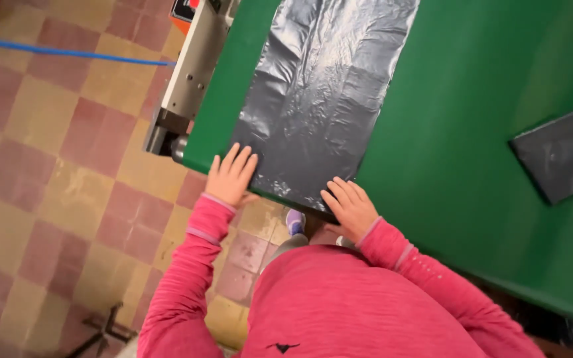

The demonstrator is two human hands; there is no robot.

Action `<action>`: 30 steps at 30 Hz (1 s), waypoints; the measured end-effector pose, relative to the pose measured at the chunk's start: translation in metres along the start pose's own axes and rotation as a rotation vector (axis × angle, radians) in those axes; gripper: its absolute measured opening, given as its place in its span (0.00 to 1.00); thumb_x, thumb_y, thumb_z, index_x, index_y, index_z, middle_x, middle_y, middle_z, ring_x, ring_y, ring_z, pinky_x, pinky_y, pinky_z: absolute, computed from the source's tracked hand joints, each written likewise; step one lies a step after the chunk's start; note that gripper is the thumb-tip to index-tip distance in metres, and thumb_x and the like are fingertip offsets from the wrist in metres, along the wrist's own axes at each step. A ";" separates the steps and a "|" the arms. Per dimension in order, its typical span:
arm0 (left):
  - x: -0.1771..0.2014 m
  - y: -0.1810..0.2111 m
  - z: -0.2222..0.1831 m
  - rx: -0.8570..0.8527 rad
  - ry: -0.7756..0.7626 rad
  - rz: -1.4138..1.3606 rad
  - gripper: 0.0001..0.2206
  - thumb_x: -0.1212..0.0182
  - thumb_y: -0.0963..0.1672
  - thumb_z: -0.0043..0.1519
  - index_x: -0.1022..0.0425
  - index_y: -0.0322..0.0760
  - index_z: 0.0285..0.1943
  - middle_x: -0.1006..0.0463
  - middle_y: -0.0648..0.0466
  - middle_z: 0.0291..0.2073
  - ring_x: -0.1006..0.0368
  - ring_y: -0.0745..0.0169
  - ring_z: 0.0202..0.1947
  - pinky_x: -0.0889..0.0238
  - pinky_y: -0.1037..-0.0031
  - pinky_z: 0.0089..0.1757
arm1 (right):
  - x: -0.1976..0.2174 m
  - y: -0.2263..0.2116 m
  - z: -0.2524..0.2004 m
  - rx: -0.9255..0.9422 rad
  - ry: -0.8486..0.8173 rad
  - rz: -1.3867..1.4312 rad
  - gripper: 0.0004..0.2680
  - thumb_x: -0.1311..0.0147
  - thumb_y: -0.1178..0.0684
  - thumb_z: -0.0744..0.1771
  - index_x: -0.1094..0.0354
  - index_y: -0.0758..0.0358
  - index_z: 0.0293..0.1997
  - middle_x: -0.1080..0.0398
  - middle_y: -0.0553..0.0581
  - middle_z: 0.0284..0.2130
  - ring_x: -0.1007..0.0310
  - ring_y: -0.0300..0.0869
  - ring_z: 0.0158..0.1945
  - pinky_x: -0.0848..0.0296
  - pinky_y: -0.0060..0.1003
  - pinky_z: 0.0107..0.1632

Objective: Folding black plastic bags on a conveyor belt and placing them into a basket.

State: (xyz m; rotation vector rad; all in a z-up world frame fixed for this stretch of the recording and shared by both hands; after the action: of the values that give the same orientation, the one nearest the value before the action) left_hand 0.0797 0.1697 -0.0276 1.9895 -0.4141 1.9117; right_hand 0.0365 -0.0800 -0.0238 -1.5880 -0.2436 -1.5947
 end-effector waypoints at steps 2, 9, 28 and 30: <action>-0.006 -0.034 -0.002 -0.054 0.018 -0.054 0.43 0.22 0.53 0.41 0.34 0.41 0.68 0.37 0.51 0.70 0.46 0.49 0.72 0.43 0.48 0.60 | 0.001 0.005 -0.002 -0.017 -0.016 -0.040 0.31 0.31 0.43 0.55 0.35 0.66 0.61 0.36 0.66 0.60 0.40 0.59 0.67 0.40 0.56 0.65; -0.001 -0.053 0.008 -0.283 0.134 -0.111 0.20 0.28 0.47 0.51 0.24 0.44 0.52 0.24 0.56 0.60 0.30 0.56 0.63 0.30 0.67 0.50 | 0.001 0.035 0.008 0.024 0.045 -0.060 0.08 0.35 0.53 0.63 0.29 0.56 0.42 0.25 0.50 0.47 0.26 0.45 0.53 0.30 0.42 0.51; -0.044 -0.147 0.443 0.260 0.345 -0.709 0.13 0.32 0.49 0.62 0.22 0.36 0.46 0.18 0.40 0.36 0.21 0.40 0.37 0.30 0.60 0.39 | 0.107 0.423 0.170 -0.509 0.589 0.251 0.07 0.40 0.52 0.68 0.26 0.62 0.47 0.25 0.58 0.42 0.29 0.49 0.47 0.30 0.42 0.52; -0.053 -0.150 0.451 0.286 0.322 -0.627 0.13 0.32 0.49 0.62 0.21 0.36 0.45 0.19 0.39 0.36 0.22 0.36 0.39 0.30 0.56 0.40 | 0.115 0.418 0.190 -0.448 0.580 0.137 0.09 0.39 0.50 0.67 0.26 0.62 0.47 0.26 0.60 0.44 0.31 0.54 0.49 0.32 0.47 0.54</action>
State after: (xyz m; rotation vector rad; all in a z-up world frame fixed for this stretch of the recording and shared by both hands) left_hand 0.5472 0.1028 -0.1009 1.6372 0.5353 1.8738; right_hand 0.4721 -0.2604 -0.0618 -1.3366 0.5546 -2.0077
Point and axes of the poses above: each hand's wrist, its own z-axis towards the middle knuckle, its own x-axis out of the back of the hand, y = z × x, the point moved 8 cm from there along z, towards the middle knuckle
